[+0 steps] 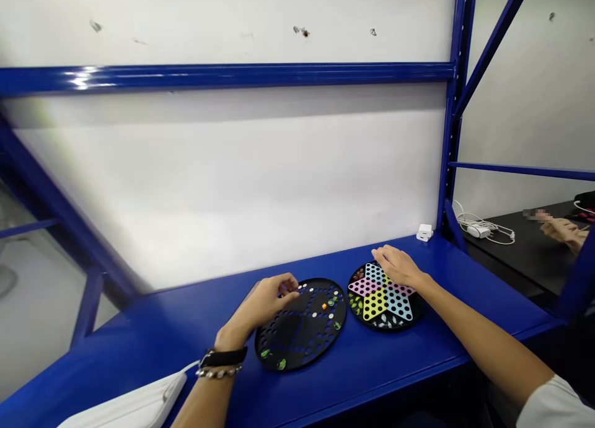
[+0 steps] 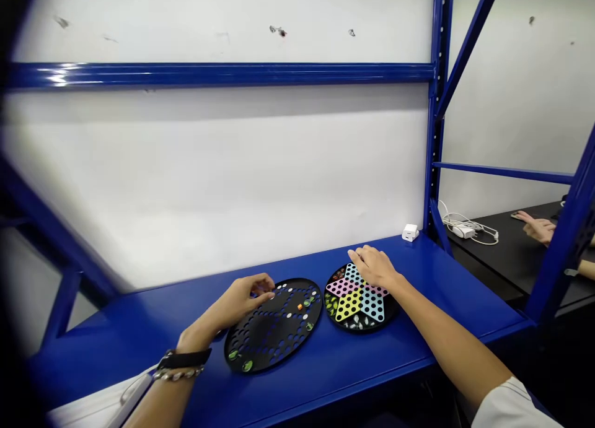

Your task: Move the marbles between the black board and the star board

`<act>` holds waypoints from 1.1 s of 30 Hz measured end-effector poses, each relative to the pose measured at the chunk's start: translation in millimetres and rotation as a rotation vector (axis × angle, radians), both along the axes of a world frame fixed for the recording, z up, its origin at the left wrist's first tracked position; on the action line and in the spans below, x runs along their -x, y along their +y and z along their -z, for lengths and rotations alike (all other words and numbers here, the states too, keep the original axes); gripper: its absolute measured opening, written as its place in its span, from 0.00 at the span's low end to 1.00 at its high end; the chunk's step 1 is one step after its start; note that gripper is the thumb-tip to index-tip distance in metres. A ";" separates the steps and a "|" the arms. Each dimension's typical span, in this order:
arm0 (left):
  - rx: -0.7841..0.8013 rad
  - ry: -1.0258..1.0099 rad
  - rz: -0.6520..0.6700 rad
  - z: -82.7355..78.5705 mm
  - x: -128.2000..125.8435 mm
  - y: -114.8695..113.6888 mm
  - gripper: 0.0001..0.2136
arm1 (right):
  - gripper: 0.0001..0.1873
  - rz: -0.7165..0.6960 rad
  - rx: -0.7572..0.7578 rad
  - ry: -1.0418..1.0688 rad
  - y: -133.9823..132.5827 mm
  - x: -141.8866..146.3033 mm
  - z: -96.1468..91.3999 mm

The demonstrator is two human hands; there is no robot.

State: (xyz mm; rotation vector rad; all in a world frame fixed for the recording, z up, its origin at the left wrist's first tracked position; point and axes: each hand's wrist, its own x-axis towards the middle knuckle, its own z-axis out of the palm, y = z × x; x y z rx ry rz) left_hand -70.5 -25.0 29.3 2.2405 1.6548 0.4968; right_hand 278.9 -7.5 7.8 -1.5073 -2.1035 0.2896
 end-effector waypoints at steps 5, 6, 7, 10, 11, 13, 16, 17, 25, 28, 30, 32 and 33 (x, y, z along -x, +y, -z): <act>-0.079 -0.122 0.160 7.0 -60.0 10.1 0.12 | 0.32 -0.015 0.013 -0.030 -0.8 3.3 2.7; -0.092 -0.120 0.212 8.7 -71.1 15.0 0.12 | 0.32 -0.014 0.019 -0.036 -0.4 3.4 3.4; -0.112 -0.111 0.259 10.1 -81.5 20.4 0.11 | 0.33 -0.015 0.024 -0.042 0.2 3.4 4.0; -0.150 -0.067 0.344 13.5 -107.6 36.3 0.11 | 0.32 -0.018 0.027 -0.054 1.9 3.2 5.3; -0.135 -0.052 0.362 14.7 -114.4 40.1 0.10 | 0.32 -0.017 0.021 -0.055 2.2 3.3 5.5; -0.095 -0.020 0.391 17.2 -124.8 44.3 0.10 | 0.31 -0.018 0.007 -0.055 2.2 3.8 5.4; -0.125 0.079 0.392 18.9 -129.1 42.8 0.09 | 0.31 -0.026 -0.002 -0.052 1.4 4.6 4.9; -0.151 0.115 0.380 18.2 -126.8 41.2 0.09 | 0.31 -0.030 -0.001 -0.050 1.2 4.7 4.7; -0.036 0.079 0.209 0.6 -52.1 32.8 0.16 | 0.31 -0.025 0.034 -0.036 1.3 3.4 4.8; 0.161 0.116 0.253 -0.2 -31.6 26.8 0.17 | 0.30 -0.035 0.039 -0.027 1.1 3.5 5.2; 0.250 0.129 0.292 1.8 -30.5 21.4 0.17 | 0.30 -0.039 0.038 -0.019 0.8 3.5 5.4; 0.301 0.113 0.338 4.7 -37.2 16.4 0.18 | 0.30 -0.040 0.033 -0.010 0.2 3.5 5.1; 0.313 0.106 0.352 5.9 -42.1 14.3 0.18 | 0.29 -0.041 0.031 -0.009 -0.2 3.5 4.8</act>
